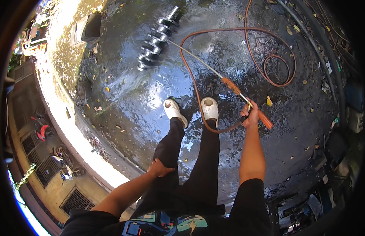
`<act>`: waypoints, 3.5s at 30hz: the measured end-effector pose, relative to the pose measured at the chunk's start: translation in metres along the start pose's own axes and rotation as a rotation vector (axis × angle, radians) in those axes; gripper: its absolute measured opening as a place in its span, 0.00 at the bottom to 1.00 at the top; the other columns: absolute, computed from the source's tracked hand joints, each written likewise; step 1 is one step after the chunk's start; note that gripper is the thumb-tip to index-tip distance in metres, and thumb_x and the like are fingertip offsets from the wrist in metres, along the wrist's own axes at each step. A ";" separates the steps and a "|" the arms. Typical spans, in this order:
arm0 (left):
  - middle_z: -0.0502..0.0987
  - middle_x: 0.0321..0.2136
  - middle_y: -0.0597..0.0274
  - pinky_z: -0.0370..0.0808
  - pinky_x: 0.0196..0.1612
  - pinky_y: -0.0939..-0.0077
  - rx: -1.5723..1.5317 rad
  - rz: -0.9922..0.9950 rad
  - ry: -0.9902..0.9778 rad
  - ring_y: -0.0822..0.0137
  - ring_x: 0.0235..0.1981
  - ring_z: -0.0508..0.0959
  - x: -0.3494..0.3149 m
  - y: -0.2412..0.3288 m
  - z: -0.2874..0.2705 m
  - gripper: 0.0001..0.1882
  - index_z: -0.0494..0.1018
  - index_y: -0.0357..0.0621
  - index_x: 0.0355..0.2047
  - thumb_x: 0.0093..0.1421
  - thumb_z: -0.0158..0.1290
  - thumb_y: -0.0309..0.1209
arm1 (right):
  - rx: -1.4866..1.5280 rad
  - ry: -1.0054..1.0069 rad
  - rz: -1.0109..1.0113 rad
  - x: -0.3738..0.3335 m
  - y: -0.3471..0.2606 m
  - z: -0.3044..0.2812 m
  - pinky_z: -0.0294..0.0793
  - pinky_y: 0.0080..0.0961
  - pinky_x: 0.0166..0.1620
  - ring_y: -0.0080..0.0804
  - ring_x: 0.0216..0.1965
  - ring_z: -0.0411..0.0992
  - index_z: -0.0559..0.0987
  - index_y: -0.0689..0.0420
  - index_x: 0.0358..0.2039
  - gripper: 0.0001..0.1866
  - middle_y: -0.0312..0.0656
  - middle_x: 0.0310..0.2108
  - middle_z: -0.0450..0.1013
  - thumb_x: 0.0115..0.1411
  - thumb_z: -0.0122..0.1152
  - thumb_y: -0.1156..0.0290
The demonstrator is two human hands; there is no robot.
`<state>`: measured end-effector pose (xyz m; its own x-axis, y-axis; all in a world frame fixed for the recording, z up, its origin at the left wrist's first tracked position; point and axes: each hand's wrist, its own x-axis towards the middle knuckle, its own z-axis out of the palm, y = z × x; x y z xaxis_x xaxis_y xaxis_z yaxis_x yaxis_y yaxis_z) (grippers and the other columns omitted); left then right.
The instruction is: The person uses a pressure washer to clean a metallic engine crankshaft lying on a wet concrete floor. They repeatedly spray the crankshaft from multiple angles, briefly lift and reposition it, and continue rinsing the surrounding area.
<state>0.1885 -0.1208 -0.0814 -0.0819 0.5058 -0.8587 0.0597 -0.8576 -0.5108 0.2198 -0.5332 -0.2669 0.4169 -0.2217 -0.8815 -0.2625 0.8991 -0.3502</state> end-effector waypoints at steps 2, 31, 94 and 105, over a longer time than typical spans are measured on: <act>0.50 0.61 0.43 0.60 0.59 0.52 -0.004 0.011 -0.001 0.45 0.60 0.58 0.001 -0.001 -0.001 0.65 0.39 0.32 0.62 0.39 0.57 0.66 | 0.007 -0.009 0.002 0.001 0.000 0.000 0.55 0.18 0.19 0.16 0.12 0.53 0.70 0.57 0.47 0.19 0.30 0.14 0.60 0.61 0.45 0.59; 0.51 0.61 0.43 0.60 0.58 0.51 -0.021 0.011 0.000 0.47 0.60 0.57 0.002 -0.006 -0.005 0.64 0.41 0.33 0.62 0.38 0.59 0.65 | 0.044 0.002 0.014 -0.003 0.005 -0.001 0.54 0.16 0.16 0.16 0.11 0.54 0.73 0.55 0.43 0.17 0.30 0.14 0.62 0.61 0.47 0.59; 0.73 0.25 0.62 0.67 0.15 0.77 -1.918 0.276 0.087 0.71 0.19 0.73 0.050 -0.243 0.037 0.23 0.72 0.38 0.42 0.56 0.49 0.45 | -1.762 -0.297 -0.984 -0.195 -0.061 0.542 0.70 0.28 0.42 0.34 0.35 0.74 0.81 0.52 0.34 0.15 0.41 0.29 0.76 0.55 0.53 0.56; 0.78 0.32 0.51 0.69 0.43 0.70 -1.736 0.249 0.297 0.61 0.36 0.76 -0.028 -0.170 0.031 0.28 0.75 0.33 0.38 0.60 0.43 0.51 | -2.030 -0.330 -1.038 -0.151 -0.059 0.630 0.68 0.35 0.48 0.45 0.44 0.72 0.79 0.52 0.37 0.21 0.47 0.39 0.75 0.50 0.55 0.50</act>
<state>0.1498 0.0080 0.0312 0.2460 0.5582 -0.7924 0.9390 0.0654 0.3376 0.7206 -0.3148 0.0866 0.9634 0.0394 -0.2652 -0.0821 -0.8984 -0.4315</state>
